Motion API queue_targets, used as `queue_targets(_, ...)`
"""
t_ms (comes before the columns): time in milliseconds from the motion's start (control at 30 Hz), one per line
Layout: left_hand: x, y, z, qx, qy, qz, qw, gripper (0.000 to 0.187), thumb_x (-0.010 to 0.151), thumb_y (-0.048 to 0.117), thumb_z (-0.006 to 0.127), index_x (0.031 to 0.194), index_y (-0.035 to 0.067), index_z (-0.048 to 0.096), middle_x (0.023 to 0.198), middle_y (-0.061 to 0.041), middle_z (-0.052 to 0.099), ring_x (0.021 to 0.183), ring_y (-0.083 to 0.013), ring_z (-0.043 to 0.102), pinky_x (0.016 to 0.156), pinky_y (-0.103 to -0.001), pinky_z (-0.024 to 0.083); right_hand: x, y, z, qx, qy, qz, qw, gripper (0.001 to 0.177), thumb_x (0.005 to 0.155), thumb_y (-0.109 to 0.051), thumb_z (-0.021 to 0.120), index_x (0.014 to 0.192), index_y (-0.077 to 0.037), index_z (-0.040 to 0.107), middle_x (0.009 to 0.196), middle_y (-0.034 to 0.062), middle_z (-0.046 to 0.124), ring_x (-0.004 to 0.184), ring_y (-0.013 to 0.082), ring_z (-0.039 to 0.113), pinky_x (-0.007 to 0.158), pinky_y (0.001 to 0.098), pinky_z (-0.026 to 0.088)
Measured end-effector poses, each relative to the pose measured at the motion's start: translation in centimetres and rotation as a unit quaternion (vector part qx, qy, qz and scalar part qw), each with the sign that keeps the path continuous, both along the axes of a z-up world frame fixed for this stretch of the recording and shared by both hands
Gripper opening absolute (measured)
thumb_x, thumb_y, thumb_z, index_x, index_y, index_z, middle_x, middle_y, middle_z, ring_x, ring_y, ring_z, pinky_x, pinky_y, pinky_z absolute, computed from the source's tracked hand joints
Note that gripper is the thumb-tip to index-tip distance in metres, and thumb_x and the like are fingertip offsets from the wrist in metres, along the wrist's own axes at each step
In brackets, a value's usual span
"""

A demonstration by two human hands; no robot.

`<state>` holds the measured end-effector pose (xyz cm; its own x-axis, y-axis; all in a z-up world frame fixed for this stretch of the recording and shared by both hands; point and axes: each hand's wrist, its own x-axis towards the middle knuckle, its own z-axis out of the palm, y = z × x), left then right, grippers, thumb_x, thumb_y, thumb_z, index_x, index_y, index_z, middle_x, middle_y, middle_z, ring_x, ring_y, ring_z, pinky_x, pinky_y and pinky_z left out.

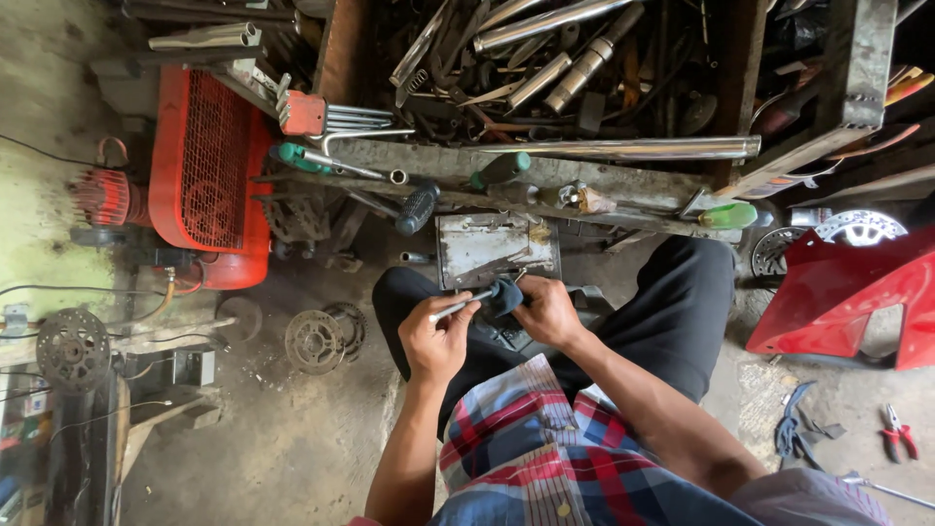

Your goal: The person sits in a workshop and cleans a long, thin metal rod using a dark cloth. They wipe the rod repeatedly with both hands, turning it over to clean different sections. The person then places the rod into a cluttered bin filled with various metal tools and parts.

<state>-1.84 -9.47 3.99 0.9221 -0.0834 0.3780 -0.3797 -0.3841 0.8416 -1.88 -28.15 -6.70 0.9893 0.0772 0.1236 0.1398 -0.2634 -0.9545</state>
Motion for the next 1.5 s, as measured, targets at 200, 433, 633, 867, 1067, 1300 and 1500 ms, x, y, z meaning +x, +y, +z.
queue_targets(200, 0.3, 0.7, -0.2, 0.051, 0.007, 0.091, 0.995, 0.015, 0.087, 0.006, 0.084, 0.096, 0.0, 0.074, 0.089, -0.007, 0.079, 0.057, -0.0084, 0.057, 0.054, -0.023, 0.046, -0.2, -0.1, -0.5, 0.087, 0.185, -0.02, 0.979, 0.01, 0.091, -0.011, 0.068, 0.089, -0.002, 0.071, 0.063, 0.0027, 0.062, 0.059, 0.0092, 0.053, 0.053, 0.0322, 0.045)
queue_targets(433, -0.1, -1.6, 0.3, 0.151, 0.06, 0.035, 0.986, 0.014, 0.082, 0.014, 0.083, 0.086, 0.005, 0.074, 0.08, -0.012, 0.073, 0.066, -0.0274, 0.069, 0.06, -0.037, 0.053, -0.6, -0.8, 1.2, 0.196, 0.051, 0.013, 0.979, 0.014, 0.097, -0.013, 0.066, 0.09, 0.0, 0.065, 0.084, -0.0016, 0.061, 0.079, 0.0064, 0.052, 0.069, 0.0262, 0.046)
queue_targets(633, -0.9, -2.7, -1.3, 0.204, 0.05, 0.007, 0.978, 0.01, 0.079, 0.012, 0.079, 0.084, 0.007, 0.073, 0.081, -0.013, 0.072, 0.072, -0.0341, 0.07, 0.065, -0.042, 0.056, -0.7, -0.8, 4.3, 0.215, 0.028, -0.013, 0.976, 0.007, 0.093, -0.008, 0.063, 0.089, -0.002, 0.065, 0.084, 0.0019, 0.063, 0.078, 0.0105, 0.056, 0.07, 0.0285, 0.048)
queue_targets(867, -1.0, -0.2, -0.7, 0.236, 0.048, -0.017, 0.97, 0.013, 0.082, 0.019, 0.081, 0.087, 0.008, 0.076, 0.081, -0.012, 0.074, 0.07, -0.0315, 0.071, 0.063, -0.041, 0.055, -0.8, -1.9, 5.4, 0.196, -0.054, -0.067, 0.977, 0.015, 0.094, -0.003, 0.053, 0.091, -0.001, 0.068, 0.088, 0.0005, 0.069, 0.079, 0.0102, 0.061, 0.071, 0.0284, 0.051)
queue_targets(1067, -0.6, 4.2, 4.6, 0.122, 0.063, -0.028, 0.99, 0.011, 0.089, 0.012, 0.078, 0.096, 0.004, 0.076, 0.092, -0.012, 0.078, 0.078, -0.0208, 0.076, 0.065, -0.03, 0.06, -1.0, -4.5, -0.2, 0.159, 0.001, -0.021, 0.987, 0.013, 0.094, -0.003, 0.056, 0.088, -0.001, 0.067, 0.079, 0.0021, 0.066, 0.076, 0.0088, 0.056, 0.068, 0.0285, 0.048)
queue_targets(1300, 1.2, 9.3, 12.2, -0.077, 0.006, 0.032, 0.996, 0.016, 0.093, -0.002, 0.074, 0.107, 0.001, 0.068, 0.102, -0.014, 0.075, 0.073, -0.013, 0.068, 0.064, -0.025, 0.053, -0.6, -3.9, -6.7, 0.118, 0.062, 0.031, 0.991, 0.009, 0.092, -0.006, 0.062, 0.088, -0.001, 0.068, 0.076, -0.0006, 0.066, 0.073, 0.0074, 0.057, 0.065, 0.0283, 0.05)
queue_targets(1500, 13.1, 4.6, 20.3, 0.032, -0.068, -0.002, 0.997, 0.008, 0.109, 0.001, 0.073, 0.113, -0.002, 0.067, 0.093, -0.008, 0.072, 0.078, -0.0101, 0.065, 0.07, -0.025, 0.053, 0.1, -3.4, -13.8, 0.166, 0.193, 0.003, 0.967, 0.016, 0.097, -0.012, 0.063, 0.089, 0.0, 0.07, 0.072, -0.0028, 0.06, 0.067, 0.0079, 0.048, 0.058, 0.0294, 0.043)
